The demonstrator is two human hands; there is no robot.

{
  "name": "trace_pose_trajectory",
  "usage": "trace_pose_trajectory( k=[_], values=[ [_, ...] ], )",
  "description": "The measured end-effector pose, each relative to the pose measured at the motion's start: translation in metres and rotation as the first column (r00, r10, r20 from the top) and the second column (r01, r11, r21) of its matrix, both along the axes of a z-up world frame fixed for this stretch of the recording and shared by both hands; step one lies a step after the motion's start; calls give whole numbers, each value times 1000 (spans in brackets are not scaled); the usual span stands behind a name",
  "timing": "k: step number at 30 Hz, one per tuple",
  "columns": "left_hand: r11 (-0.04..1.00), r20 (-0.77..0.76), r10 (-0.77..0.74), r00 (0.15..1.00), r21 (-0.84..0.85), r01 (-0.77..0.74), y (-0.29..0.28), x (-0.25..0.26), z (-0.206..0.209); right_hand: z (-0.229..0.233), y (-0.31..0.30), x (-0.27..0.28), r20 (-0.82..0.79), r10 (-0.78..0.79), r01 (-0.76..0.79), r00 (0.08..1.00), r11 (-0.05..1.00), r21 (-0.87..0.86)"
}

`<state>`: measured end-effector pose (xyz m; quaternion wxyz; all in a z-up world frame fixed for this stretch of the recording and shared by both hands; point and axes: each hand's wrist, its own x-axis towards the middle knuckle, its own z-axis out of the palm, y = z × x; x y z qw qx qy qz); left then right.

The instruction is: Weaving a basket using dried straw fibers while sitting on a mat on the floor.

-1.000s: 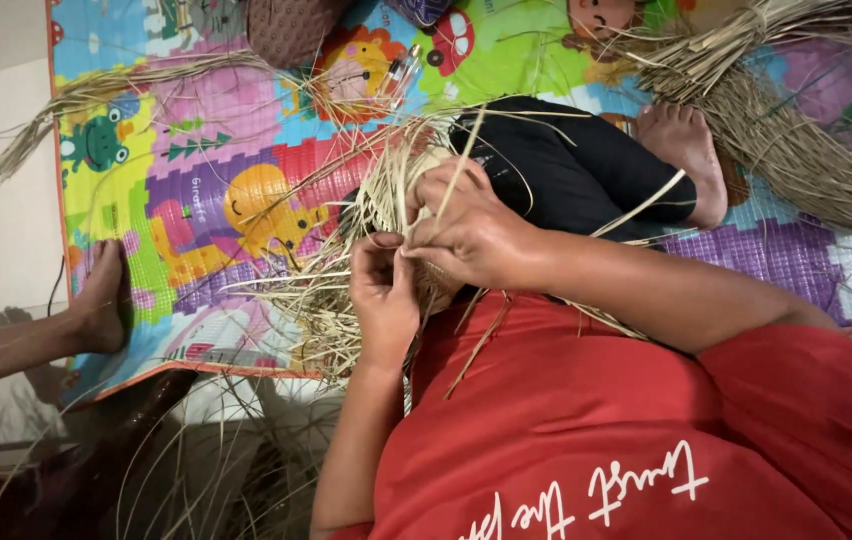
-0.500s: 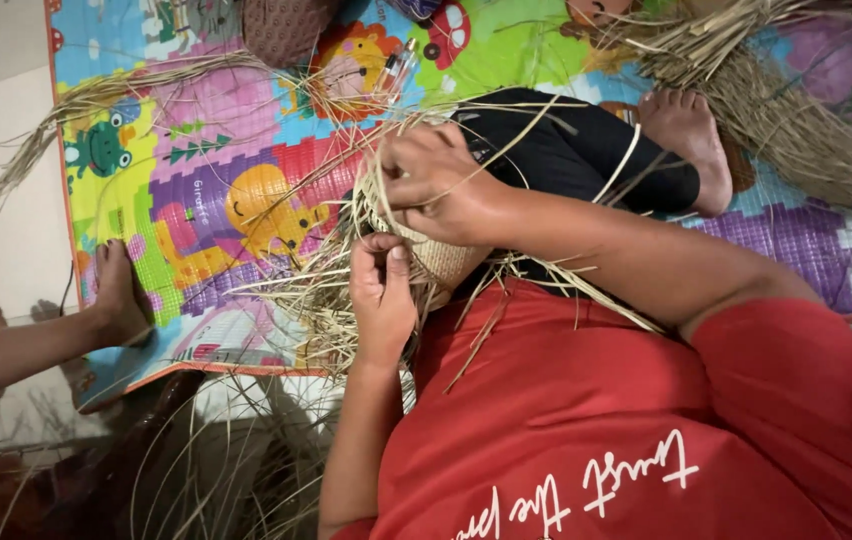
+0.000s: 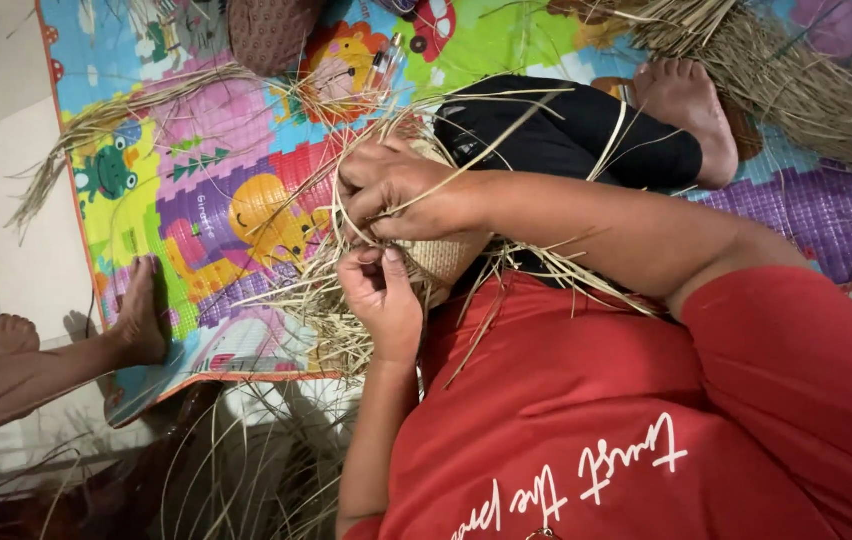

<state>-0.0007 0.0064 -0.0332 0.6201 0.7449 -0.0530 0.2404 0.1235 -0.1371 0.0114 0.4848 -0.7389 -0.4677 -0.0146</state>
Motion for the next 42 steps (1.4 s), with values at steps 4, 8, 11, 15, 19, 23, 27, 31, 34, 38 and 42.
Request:
trace_pose_trajectory(
  k=[4,8,11,15,19,23,27,31,34,38,42],
  values=[
    [996,-10,3,1000,-87,-4,-17,2,28,-1,1,0,3,1,-1,1000,1000,-2],
    [993,-46,-48,998,-114,43,-16,2,31,-5,3,-6,-27,-42,43,999,999,15],
    [983,-67,-59,996,-178,46,-8,4,19,-6,-5,-10,-65,-131,139,989,981,135],
    [972,-70,-50,996,-235,32,-15,5,26,-11,-19,-29,114,-212,200,971,974,105],
    [989,-89,-33,995,-146,20,-12,4,23,-14,-12,-39,179,-281,261,943,957,125],
    [996,-127,9,992,-90,-21,-13,4,30,-19,1,-42,236,-422,408,875,906,111],
    [995,-155,89,984,52,-81,-7,8,20,-16,2,-36,317,-513,536,798,844,15],
    [996,-181,92,979,19,-90,-14,6,29,-45,-7,-1,209,-590,622,780,768,-152],
    [995,-214,100,972,10,-101,-12,7,33,-34,-24,-1,45,-579,573,814,788,-226],
    [995,-291,97,952,36,-90,-10,3,34,-12,-24,-23,22,-386,381,922,899,-214],
    [995,-244,93,965,-5,-97,-11,6,36,-53,-9,-19,-33,-332,323,943,934,-152]
  ],
)
